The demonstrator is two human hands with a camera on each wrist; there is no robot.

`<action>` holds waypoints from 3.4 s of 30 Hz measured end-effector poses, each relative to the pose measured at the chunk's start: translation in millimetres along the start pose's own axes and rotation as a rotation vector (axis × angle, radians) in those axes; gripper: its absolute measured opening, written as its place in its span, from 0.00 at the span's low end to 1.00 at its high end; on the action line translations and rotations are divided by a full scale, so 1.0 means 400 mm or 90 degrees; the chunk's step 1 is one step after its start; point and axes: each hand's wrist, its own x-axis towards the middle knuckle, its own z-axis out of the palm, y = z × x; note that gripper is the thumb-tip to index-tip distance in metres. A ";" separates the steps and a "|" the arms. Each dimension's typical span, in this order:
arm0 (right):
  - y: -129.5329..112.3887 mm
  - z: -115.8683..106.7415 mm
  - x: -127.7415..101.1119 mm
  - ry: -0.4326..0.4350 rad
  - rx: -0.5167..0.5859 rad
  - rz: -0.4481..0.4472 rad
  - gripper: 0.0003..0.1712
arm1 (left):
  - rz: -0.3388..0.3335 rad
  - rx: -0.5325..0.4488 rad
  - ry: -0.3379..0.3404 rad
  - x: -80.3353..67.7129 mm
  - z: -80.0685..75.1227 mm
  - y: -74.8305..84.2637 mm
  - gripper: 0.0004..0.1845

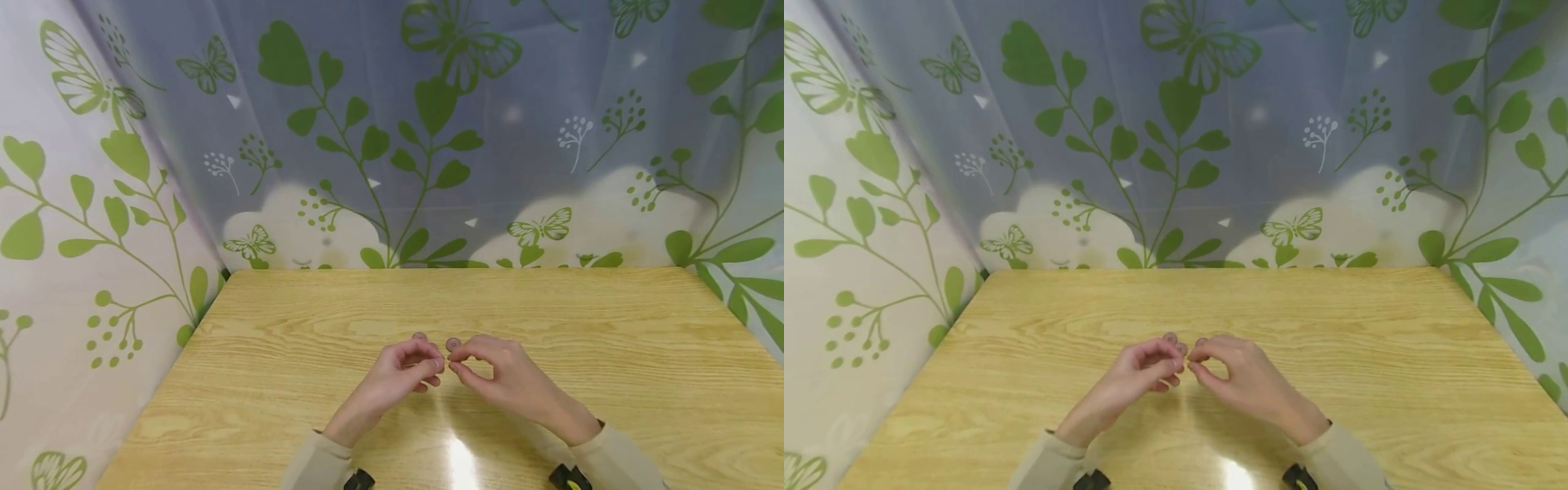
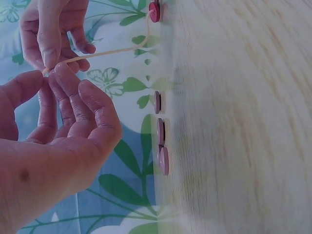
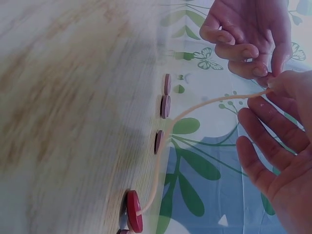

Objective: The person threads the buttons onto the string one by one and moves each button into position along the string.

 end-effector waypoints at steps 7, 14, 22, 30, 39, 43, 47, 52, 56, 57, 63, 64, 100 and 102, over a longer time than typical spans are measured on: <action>-0.002 -0.003 -0.005 0.003 -0.003 0.013 0.16 | -0.010 -0.004 -0.002 0.000 -0.002 -0.001 0.10; -0.005 -0.010 -0.007 0.020 -0.009 0.021 0.17 | -0.008 0.007 -0.008 0.001 0.000 0.002 0.11; 0.002 -0.023 -0.007 0.042 -0.002 -0.007 0.19 | 0.028 0.051 -0.007 0.017 -0.005 -0.006 0.11; 0.012 -0.040 -0.019 0.058 -0.016 -0.011 0.19 | 0.080 0.125 0.019 0.032 -0.013 -0.019 0.07; 0.016 -0.058 -0.033 0.054 -0.039 0.015 0.21 | 0.133 0.242 0.031 0.044 -0.021 -0.017 0.10; 0.016 -0.064 -0.039 0.053 -0.043 0.026 0.21 | 0.145 0.273 0.029 0.057 -0.027 -0.019 0.15; 0.017 -0.067 -0.042 0.054 -0.046 0.027 0.20 | 0.148 0.294 0.024 0.074 -0.034 -0.023 0.20; 0.017 -0.071 -0.049 0.049 -0.046 0.044 0.21 | 0.135 0.296 0.028 0.096 -0.039 -0.026 0.21; 0.018 -0.073 -0.054 0.049 -0.032 0.048 0.21 | 0.135 0.327 0.042 0.113 -0.039 -0.026 0.21; 0.019 -0.074 -0.054 0.050 -0.028 0.046 0.21 | 0.134 0.339 0.043 0.117 -0.039 -0.025 0.22; 0.022 -0.077 -0.058 0.049 -0.025 0.047 0.21 | 0.115 0.433 0.042 0.136 -0.038 -0.022 0.25; 0.022 -0.077 -0.059 0.047 -0.023 0.050 0.21 | 0.110 0.445 0.041 0.139 -0.038 -0.022 0.25; 0.035 -0.089 -0.064 0.057 -0.078 0.061 0.21 | -0.008 0.608 0.012 0.199 -0.007 -0.012 0.21; 0.036 -0.089 -0.064 0.059 -0.077 0.059 0.21 | -0.013 0.615 0.015 0.201 -0.003 -0.012 0.20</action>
